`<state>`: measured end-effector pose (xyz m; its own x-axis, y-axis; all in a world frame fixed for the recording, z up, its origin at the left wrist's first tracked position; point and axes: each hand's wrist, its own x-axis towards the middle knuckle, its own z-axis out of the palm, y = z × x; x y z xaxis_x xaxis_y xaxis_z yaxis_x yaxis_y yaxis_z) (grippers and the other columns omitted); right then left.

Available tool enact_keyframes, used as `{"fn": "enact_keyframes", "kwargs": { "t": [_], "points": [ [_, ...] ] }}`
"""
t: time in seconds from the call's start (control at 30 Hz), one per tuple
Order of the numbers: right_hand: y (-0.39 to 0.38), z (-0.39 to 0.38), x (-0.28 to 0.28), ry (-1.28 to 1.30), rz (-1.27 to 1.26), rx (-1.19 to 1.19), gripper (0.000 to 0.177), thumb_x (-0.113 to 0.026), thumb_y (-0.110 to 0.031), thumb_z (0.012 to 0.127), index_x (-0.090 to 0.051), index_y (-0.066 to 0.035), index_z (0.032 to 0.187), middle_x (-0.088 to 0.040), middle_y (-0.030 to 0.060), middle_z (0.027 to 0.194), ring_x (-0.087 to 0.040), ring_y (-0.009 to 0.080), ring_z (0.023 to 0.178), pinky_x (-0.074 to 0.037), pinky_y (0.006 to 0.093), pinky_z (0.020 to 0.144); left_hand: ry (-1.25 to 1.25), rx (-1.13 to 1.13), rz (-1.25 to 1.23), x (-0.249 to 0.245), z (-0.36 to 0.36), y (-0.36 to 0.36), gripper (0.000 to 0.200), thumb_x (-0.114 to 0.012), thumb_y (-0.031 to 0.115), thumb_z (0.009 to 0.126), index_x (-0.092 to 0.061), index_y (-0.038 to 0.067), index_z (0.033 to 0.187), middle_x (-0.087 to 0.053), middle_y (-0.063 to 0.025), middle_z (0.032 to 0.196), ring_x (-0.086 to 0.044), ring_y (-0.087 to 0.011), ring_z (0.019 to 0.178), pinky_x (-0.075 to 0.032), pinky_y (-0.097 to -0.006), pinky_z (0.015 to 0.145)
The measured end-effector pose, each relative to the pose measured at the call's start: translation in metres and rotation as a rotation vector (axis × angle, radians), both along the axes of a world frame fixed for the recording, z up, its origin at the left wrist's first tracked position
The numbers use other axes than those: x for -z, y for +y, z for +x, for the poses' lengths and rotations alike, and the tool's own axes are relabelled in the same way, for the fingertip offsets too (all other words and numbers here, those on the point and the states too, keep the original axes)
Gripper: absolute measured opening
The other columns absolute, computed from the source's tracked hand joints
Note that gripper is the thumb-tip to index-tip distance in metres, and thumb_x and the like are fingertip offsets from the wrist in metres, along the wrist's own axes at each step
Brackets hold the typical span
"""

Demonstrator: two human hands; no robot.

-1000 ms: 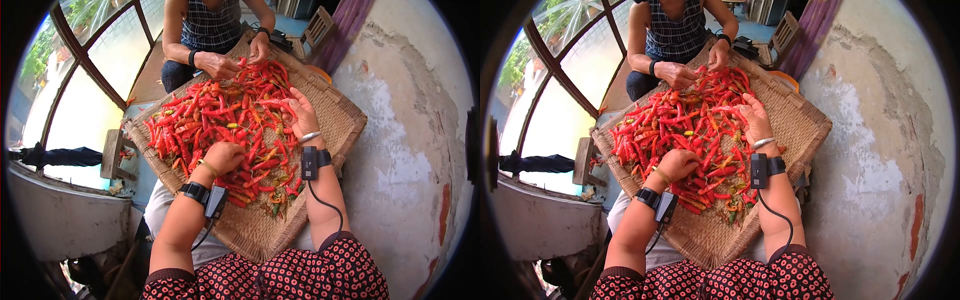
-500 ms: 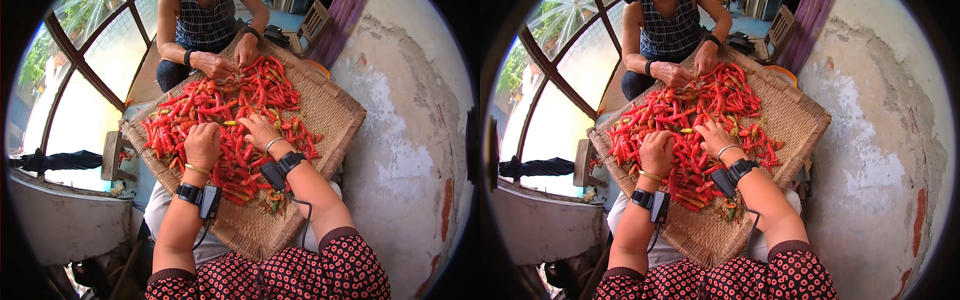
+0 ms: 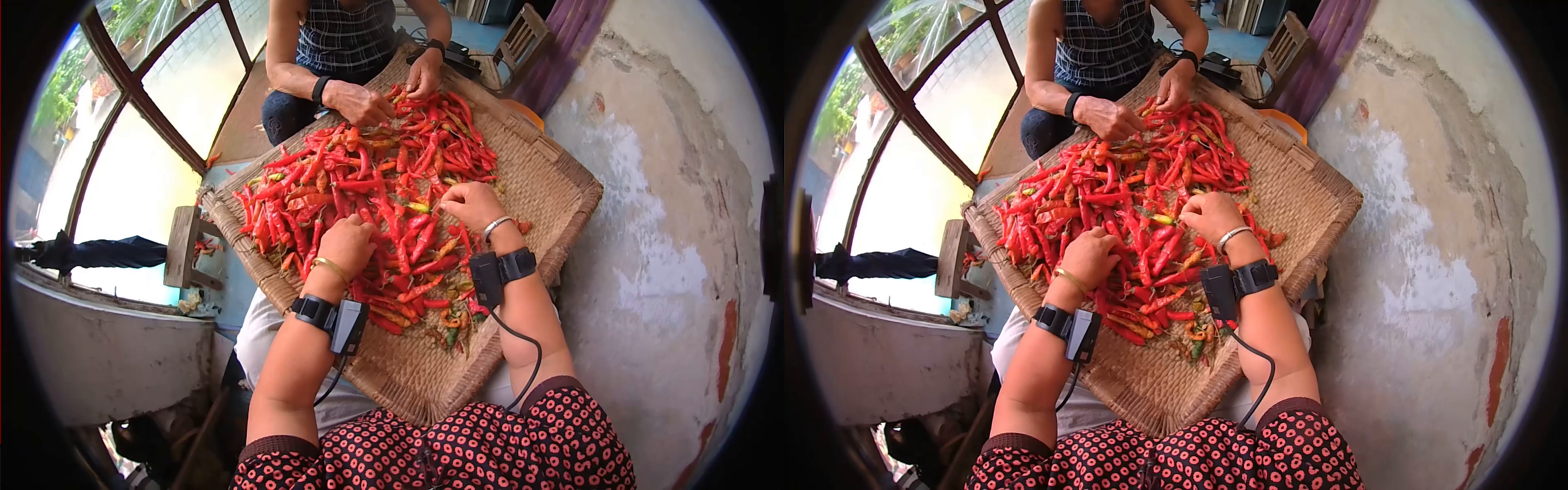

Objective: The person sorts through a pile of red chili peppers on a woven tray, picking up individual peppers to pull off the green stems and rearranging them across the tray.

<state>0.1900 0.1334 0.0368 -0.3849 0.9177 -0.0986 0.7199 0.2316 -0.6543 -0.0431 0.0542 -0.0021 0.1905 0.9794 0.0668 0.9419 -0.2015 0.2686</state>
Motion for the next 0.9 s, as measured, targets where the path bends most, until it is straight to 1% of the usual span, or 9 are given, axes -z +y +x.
{"fn": "enact_keyframes", "kwargs": {
  "t": [0.13,0.2,0.33,0.47,0.6,0.67,0.73,0.83,0.9],
  "points": [
    [0.002,-0.002,0.009,0.287,0.11,0.033,0.022,-0.061,-0.023,0.067,-0.064,-0.008,0.083,-0.063,0.01,0.074,-0.06,0.0223,0.069,-0.046,0.032,0.066,-0.076,0.136,-0.027,0.004,0.002,0.001,0.014,-0.058,0.02,0.07,-0.061,0.01,0.079,-0.055,-0.0102,0.082,-0.056,-0.0266,0.079,-0.047,-0.0373,0.067],
    [0.005,-0.011,0.025,0.065,0.155,-0.083,0.023,-0.06,-0.023,0.071,-0.062,-0.005,0.086,-0.061,0.0132,0.082,-0.058,0.028,0.08,-0.046,0.0363,0.072,-0.095,0.159,-0.035,0.003,0.003,0.003,0.012,-0.056,0.02,0.071,-0.062,0.011,0.075,-0.057,-0.0096,0.078,-0.057,-0.0267,0.075,-0.047,-0.0379,0.065],
    [-0.004,-0.032,0.033,-0.248,0.321,-0.088,0.029,-0.064,-0.027,0.07,-0.059,-0.008,0.091,-0.061,0.0134,0.083,-0.058,0.03,0.082,-0.046,0.0384,0.073,-0.253,0.245,0.015,0.001,0.009,0.001,0.011,-0.06,0.018,0.069,-0.062,0.009,0.075,-0.058,-0.0083,0.073,-0.057,-0.0259,0.07,-0.046,-0.0358,0.061],
    [-0.003,-0.031,0.019,-0.419,0.095,-0.058,0.014,-0.058,-0.018,0.071,-0.059,-0.007,0.081,-0.061,0.0124,0.08,-0.058,0.0294,0.08,-0.046,0.0387,0.071,-0.342,0.278,-0.02,-0.008,0.013,-0.001,0.013,-0.057,0.021,0.07,-0.062,0.01,0.074,-0.059,-0.0104,0.07,-0.058,-0.0283,0.068,-0.046,-0.0384,0.061],
    [0.002,-0.006,0.019,-0.245,0.026,-0.112,0.011,-0.055,-0.016,0.069,-0.06,-0.006,0.07,-0.062,0.0108,0.072,-0.058,0.0277,0.073,-0.046,0.0365,0.065,-0.422,0.229,-0.047,-0.005,0.014,-0.006,0.014,-0.057,0.021,0.07,-0.061,0.009,0.074,-0.059,-0.0122,0.067,-0.058,-0.0301,0.064,-0.046,-0.0391,0.059],
    [0.004,0.003,0.012,0.168,-0.207,0.062,0.017,-0.058,-0.022,0.069,-0.061,-0.006,0.073,-0.062,0.0079,0.071,-0.059,0.0259,0.072,-0.046,0.0363,0.066,-0.433,0.196,-0.034,-0.008,0.015,-0.006,0.013,-0.057,0.02,0.07,-0.061,0.009,0.075,-0.06,-0.0125,0.068,-0.058,-0.0302,0.065,-0.046,-0.0386,0.059],
    [0.007,0.002,0.022,0.225,-0.186,0.095,0.024,-0.061,-0.03,0.069,-0.061,-0.006,0.075,-0.062,0.0079,0.072,-0.059,0.0253,0.073,-0.046,0.0362,0.068,-0.441,0.163,-0.019,-0.008,0.015,-0.005,0.013,-0.058,0.02,0.071,-0.061,0.008,0.076,-0.06,-0.0128,0.068,-0.058,-0.0303,0.065,-0.046,-0.038,0.059],
    [0.0,-0.014,0.023,-0.31,-0.085,-0.114,0.028,-0.061,-0.034,0.072,-0.061,-0.007,0.081,-0.061,0.0122,0.085,-0.057,0.0282,0.083,-0.045,0.0378,0.074,-0.562,0.044,0.06,-0.002,0.014,-0.003,0.015,-0.06,0.018,0.072,-0.061,0.006,0.079,-0.06,-0.0132,0.066,-0.059,-0.0274,0.062,-0.047,-0.0345,0.056],
    [-0.004,-0.026,0.014,-0.436,-0.07,-0.121,0.029,-0.061,-0.033,0.072,-0.061,-0.007,0.083,-0.061,0.0121,0.088,-0.057,0.0287,0.085,-0.044,0.0378,0.076,-0.778,-0.063,0.03,-0.003,0.015,0.002,0.013,-0.06,0.012,0.076,-0.059,0.001,0.081,-0.057,-0.0048,0.06,-0.052,-0.0081,0.054,-0.041,-0.0236,0.05]
  ]
}}
